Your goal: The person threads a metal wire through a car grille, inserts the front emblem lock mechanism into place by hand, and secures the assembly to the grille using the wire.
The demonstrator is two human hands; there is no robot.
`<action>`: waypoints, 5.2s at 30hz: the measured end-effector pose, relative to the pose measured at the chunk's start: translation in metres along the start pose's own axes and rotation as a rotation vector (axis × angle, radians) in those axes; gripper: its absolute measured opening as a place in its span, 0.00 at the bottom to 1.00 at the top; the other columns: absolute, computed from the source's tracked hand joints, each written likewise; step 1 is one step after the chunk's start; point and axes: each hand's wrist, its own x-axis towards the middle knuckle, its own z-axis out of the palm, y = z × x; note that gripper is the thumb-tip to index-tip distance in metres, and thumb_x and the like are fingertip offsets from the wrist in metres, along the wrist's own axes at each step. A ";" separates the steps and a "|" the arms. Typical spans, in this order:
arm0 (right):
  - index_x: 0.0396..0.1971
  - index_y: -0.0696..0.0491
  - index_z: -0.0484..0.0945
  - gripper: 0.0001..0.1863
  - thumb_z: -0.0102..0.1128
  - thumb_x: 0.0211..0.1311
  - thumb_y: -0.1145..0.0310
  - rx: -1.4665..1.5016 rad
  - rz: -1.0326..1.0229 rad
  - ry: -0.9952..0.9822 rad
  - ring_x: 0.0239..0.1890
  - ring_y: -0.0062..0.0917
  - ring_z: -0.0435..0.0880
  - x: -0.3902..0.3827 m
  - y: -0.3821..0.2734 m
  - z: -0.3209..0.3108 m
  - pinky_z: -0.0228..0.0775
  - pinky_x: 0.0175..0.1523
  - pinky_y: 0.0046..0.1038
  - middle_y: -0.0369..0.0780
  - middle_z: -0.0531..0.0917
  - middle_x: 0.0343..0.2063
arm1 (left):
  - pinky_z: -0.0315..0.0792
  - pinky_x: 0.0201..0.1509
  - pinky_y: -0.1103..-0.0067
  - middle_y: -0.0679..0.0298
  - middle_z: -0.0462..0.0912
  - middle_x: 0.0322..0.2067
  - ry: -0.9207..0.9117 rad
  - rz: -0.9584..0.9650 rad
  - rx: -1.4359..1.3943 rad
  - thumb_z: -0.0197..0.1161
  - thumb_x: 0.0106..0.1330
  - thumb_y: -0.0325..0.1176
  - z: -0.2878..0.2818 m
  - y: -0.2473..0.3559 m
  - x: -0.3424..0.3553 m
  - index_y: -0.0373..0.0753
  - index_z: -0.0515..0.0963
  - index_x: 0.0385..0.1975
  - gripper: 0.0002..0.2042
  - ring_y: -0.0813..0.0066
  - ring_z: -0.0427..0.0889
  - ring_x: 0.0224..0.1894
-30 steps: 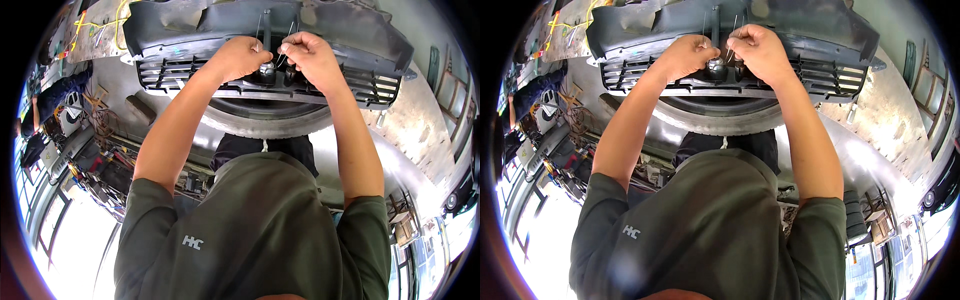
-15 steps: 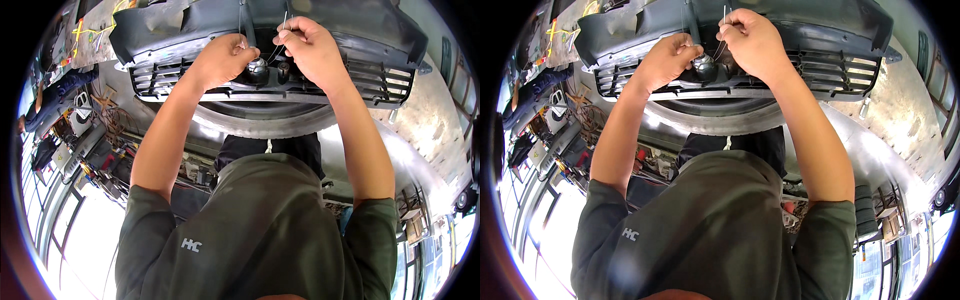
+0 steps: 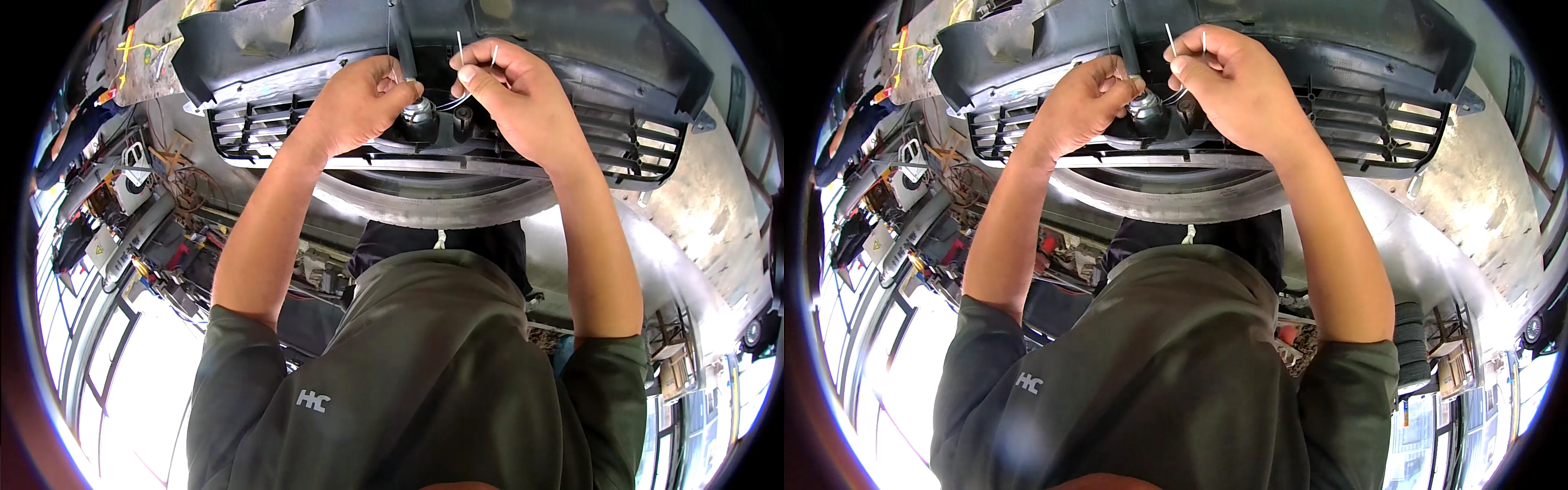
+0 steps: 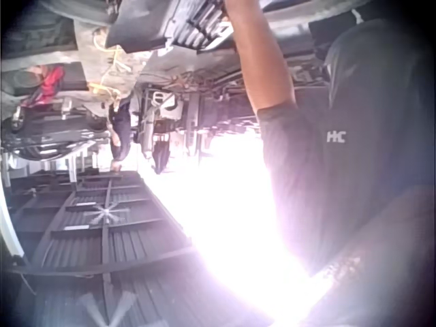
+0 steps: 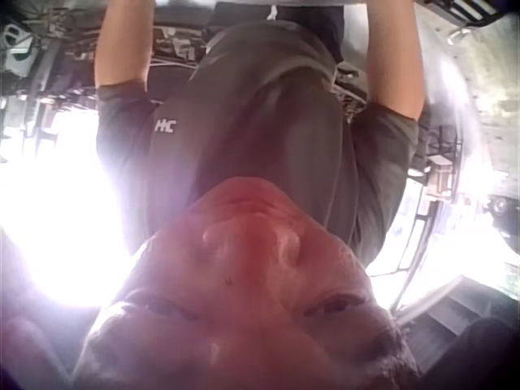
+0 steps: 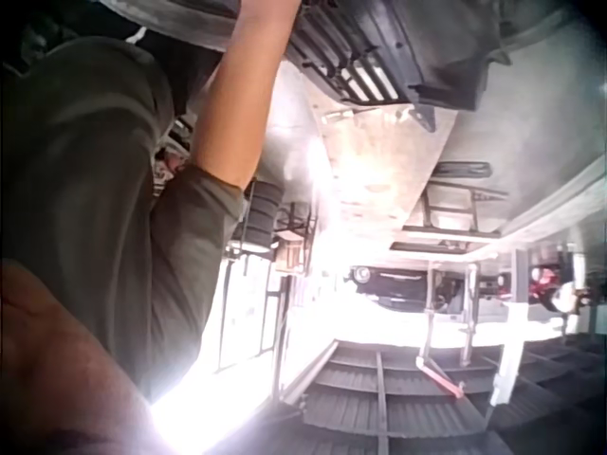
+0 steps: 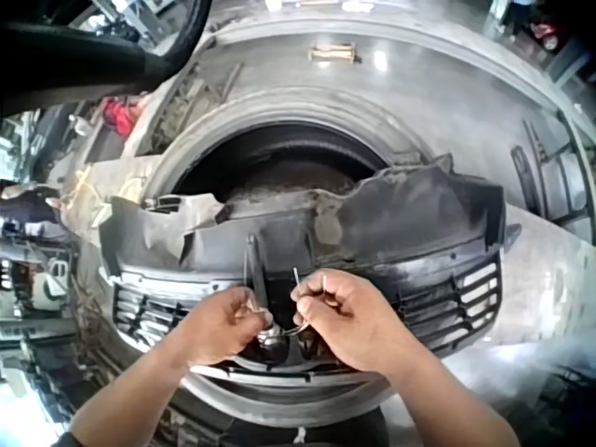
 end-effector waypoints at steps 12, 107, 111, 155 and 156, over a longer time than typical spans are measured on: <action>0.66 0.59 0.75 0.24 0.64 0.77 0.64 -0.169 0.132 0.226 0.45 0.23 0.86 -0.006 0.001 0.010 0.79 0.50 0.28 0.41 0.89 0.45 | 0.67 0.30 0.82 0.74 0.78 0.28 -0.143 -0.045 -0.118 0.73 0.68 0.41 -0.007 0.007 -0.001 0.35 0.86 0.47 0.16 0.86 0.72 0.28; 0.58 0.61 0.81 0.18 0.63 0.80 0.63 1.524 -0.983 1.174 0.42 0.20 0.84 0.024 0.115 0.198 0.79 0.51 0.27 0.39 0.88 0.43 | 0.81 0.48 0.77 0.48 0.82 0.54 -0.123 0.671 0.529 0.73 0.60 0.28 0.018 -0.025 -0.036 0.23 0.40 0.81 0.55 0.69 0.86 0.47; 0.57 0.61 0.82 0.18 0.63 0.80 0.63 1.403 -0.916 1.263 0.41 0.20 0.84 0.026 0.114 0.197 0.79 0.51 0.27 0.39 0.89 0.42 | 0.81 0.47 0.78 0.50 0.83 0.52 -0.164 0.678 0.463 0.72 0.61 0.27 0.016 -0.025 -0.036 0.22 0.41 0.81 0.54 0.70 0.86 0.47; 0.53 0.61 0.83 0.28 0.84 0.58 0.62 1.235 -1.077 1.056 0.41 0.20 0.86 0.008 0.102 0.204 0.80 0.48 0.24 0.39 0.88 0.42 | 0.79 0.40 0.83 0.68 0.87 0.43 -0.334 0.529 0.532 0.62 0.71 0.23 -0.031 0.029 -0.062 0.35 0.75 0.63 0.20 0.83 0.84 0.36; 0.54 0.61 0.83 0.28 0.84 0.58 0.62 1.225 -1.103 1.075 0.41 0.20 0.86 0.008 0.102 0.204 0.80 0.48 0.24 0.39 0.88 0.41 | 0.79 0.40 0.83 0.68 0.87 0.43 -0.333 0.530 0.533 0.62 0.71 0.23 -0.032 0.030 -0.062 0.35 0.75 0.63 0.20 0.83 0.84 0.36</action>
